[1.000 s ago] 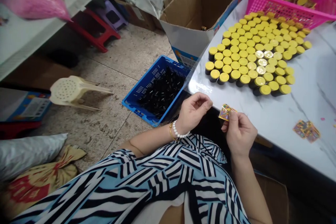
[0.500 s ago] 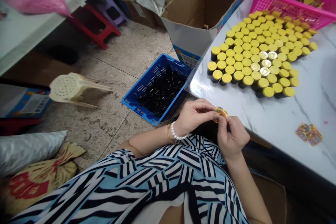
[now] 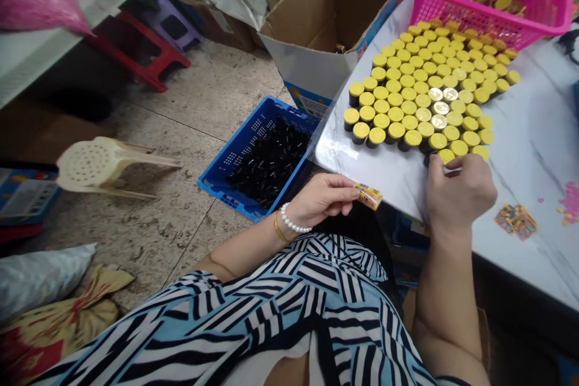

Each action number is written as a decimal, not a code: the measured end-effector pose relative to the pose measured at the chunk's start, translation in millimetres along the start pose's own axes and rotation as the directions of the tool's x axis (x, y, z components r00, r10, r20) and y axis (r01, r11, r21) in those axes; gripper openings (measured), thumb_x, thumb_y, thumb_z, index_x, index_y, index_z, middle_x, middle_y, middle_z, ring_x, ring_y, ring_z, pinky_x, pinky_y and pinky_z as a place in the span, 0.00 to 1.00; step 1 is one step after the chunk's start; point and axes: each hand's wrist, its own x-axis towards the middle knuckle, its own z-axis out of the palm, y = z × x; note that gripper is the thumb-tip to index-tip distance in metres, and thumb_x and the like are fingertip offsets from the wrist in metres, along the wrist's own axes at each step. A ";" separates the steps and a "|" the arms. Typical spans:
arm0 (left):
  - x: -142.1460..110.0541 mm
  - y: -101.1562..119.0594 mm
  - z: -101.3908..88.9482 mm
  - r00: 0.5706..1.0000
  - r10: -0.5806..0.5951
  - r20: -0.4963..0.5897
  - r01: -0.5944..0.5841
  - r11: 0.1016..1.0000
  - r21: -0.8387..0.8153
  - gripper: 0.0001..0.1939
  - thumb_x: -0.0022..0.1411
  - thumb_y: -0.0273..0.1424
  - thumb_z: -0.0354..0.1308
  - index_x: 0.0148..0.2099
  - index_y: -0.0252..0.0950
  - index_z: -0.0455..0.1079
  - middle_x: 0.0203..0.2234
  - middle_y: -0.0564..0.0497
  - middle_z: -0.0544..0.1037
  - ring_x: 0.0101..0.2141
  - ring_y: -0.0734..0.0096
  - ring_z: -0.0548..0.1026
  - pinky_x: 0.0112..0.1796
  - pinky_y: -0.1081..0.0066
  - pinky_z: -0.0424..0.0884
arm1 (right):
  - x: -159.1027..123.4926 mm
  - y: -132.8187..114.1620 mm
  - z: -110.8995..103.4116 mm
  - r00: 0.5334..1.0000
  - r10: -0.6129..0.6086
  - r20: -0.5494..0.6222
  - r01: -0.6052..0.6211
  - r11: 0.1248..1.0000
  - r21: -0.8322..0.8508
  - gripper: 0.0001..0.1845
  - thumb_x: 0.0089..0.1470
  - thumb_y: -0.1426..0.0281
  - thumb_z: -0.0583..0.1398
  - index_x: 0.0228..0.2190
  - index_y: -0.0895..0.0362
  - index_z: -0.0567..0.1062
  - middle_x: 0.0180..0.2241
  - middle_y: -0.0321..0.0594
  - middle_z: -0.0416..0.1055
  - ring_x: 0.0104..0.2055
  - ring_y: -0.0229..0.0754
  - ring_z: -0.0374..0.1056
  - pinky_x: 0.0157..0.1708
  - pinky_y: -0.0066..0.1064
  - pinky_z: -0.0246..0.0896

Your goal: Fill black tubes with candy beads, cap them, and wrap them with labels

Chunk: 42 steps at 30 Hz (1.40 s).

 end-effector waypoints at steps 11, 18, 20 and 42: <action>18.8 3.6 4.6 0.995 -0.094 -0.020 0.087 0.972 -0.218 0.10 0.62 0.26 0.72 0.44 0.29 0.79 0.29 0.48 0.82 0.15 0.89 0.66 0.14 0.83 0.45 | -72.9 -15.4 -33.9 0.826 0.062 0.561 -0.564 0.117 0.817 0.20 0.54 0.61 0.67 0.48 0.55 0.83 0.37 0.42 0.81 0.33 0.42 0.78 0.33 0.37 0.78; 22.4 1.1 12.1 0.991 -0.112 0.075 0.130 0.945 -0.301 0.08 0.60 0.24 0.71 0.42 0.28 0.80 0.33 0.47 0.82 0.18 0.91 0.65 0.16 0.84 0.47 | -84.0 -47.9 -39.7 0.833 0.064 0.550 -0.552 0.158 0.819 0.15 0.56 0.62 0.69 0.43 0.56 0.84 0.48 0.48 0.82 0.48 0.51 0.81 0.56 0.52 0.76; 22.9 0.6 12.0 0.990 -0.089 0.109 0.121 0.934 -0.335 0.07 0.59 0.24 0.71 0.40 0.28 0.79 0.32 0.49 0.80 0.18 0.91 0.62 0.16 0.83 0.47 | -84.8 -53.8 -40.3 0.847 0.133 0.514 -0.531 0.205 0.822 0.13 0.57 0.64 0.69 0.43 0.56 0.83 0.47 0.46 0.83 0.49 0.50 0.81 0.56 0.50 0.77; 5.9 -8.1 13.4 0.995 0.076 -0.063 -0.089 0.970 -0.226 0.26 0.45 0.38 0.82 0.42 0.27 0.82 0.20 0.56 0.71 0.20 0.86 0.63 0.19 0.81 0.46 | -100.1 -54.7 -42.8 0.961 0.101 0.259 -0.268 0.582 0.768 0.21 0.50 0.67 0.75 0.46 0.56 0.82 0.43 0.42 0.81 0.37 0.40 0.79 0.42 0.34 0.80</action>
